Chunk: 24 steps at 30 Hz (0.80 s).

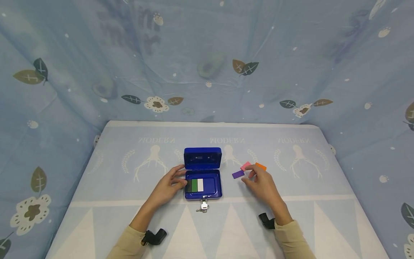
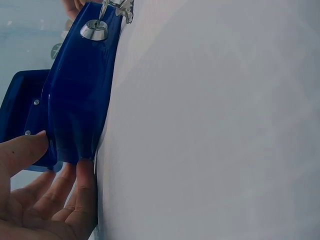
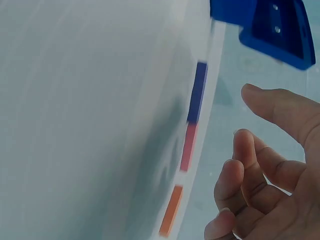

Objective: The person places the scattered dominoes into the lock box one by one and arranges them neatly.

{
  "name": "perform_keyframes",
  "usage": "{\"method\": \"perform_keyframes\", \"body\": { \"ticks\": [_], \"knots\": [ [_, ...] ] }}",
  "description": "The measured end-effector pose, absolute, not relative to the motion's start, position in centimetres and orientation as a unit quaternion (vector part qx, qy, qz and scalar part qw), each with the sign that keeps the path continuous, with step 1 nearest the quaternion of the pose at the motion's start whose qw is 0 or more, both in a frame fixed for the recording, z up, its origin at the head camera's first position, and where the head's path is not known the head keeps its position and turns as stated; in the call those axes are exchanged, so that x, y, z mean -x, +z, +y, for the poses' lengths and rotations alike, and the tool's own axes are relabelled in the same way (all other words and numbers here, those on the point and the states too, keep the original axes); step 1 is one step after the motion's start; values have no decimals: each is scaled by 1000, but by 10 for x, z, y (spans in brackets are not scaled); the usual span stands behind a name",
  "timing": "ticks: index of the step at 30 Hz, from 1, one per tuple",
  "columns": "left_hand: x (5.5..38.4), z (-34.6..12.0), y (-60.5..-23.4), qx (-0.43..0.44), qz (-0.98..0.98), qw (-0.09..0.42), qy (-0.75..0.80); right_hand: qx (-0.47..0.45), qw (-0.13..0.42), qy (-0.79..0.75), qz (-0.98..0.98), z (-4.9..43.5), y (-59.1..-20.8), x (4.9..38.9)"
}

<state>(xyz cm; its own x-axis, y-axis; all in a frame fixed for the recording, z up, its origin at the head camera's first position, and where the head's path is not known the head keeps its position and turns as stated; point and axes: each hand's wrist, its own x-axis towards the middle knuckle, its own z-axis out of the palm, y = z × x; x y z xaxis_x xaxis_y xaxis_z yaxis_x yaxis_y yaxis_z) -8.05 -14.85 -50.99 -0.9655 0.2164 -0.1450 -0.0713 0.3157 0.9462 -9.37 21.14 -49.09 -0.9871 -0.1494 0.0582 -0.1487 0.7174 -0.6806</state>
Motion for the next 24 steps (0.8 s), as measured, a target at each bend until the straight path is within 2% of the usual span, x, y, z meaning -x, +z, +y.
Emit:
{"method": "perform_keyframes", "body": {
  "ticks": [8, 16, 24],
  "knots": [
    [81, -148, -511, -40, 806, 122, 578, 52, 3, -370, 928, 221, -498, 97],
    [81, -147, -512, -41, 806, 120, 578, -6, 32, -361, 932, 210, -498, 96],
    [80, -147, -510, -32, 803, 123, 582, -45, 35, -350, 935, 194, -500, 95]
  ]
}}
